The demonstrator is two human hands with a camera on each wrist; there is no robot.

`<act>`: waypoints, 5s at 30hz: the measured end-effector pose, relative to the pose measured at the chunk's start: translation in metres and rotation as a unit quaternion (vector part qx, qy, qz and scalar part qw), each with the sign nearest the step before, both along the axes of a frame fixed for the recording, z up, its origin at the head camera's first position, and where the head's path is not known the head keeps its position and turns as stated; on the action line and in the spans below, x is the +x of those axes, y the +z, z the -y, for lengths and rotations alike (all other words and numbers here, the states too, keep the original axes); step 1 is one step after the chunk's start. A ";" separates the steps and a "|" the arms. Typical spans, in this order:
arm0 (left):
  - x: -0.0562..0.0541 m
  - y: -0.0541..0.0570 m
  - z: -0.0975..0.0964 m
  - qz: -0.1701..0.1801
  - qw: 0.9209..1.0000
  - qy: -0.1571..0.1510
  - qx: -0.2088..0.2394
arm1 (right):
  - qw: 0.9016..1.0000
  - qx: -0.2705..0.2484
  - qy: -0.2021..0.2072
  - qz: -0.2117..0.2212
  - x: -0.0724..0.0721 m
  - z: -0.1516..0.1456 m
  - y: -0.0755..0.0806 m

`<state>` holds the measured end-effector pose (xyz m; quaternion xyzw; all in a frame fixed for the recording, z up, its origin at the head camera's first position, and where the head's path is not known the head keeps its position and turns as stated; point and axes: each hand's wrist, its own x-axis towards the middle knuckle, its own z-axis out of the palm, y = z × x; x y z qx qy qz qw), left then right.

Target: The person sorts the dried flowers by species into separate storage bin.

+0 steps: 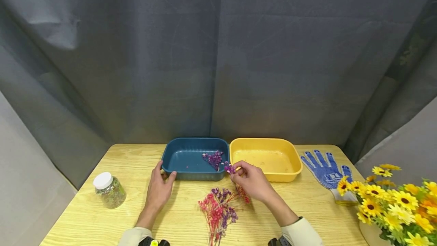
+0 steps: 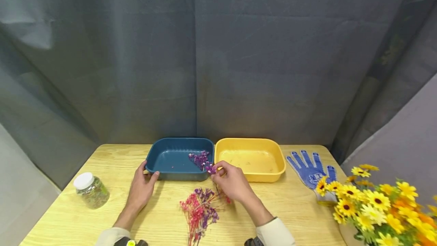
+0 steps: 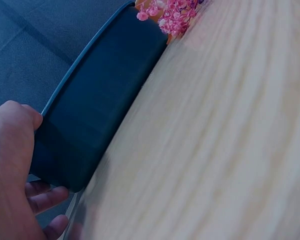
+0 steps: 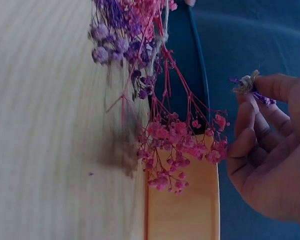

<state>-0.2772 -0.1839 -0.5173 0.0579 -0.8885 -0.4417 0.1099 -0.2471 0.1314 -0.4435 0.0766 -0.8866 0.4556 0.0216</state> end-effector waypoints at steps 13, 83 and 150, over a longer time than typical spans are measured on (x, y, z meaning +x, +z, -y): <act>0.000 -0.002 0.000 -0.009 1.000 0.002 0.004 | 0.999 0.029 -0.010 0.014 -0.042 0.023 0.007; 0.000 -0.001 0.000 -0.006 1.000 0.001 -0.004 | 0.998 -0.044 0.040 0.023 0.006 0.037 -0.013; -0.004 0.000 0.002 0.004 1.000 -0.004 -0.003 | 0.959 0.173 0.220 -0.033 0.053 -0.032 -0.029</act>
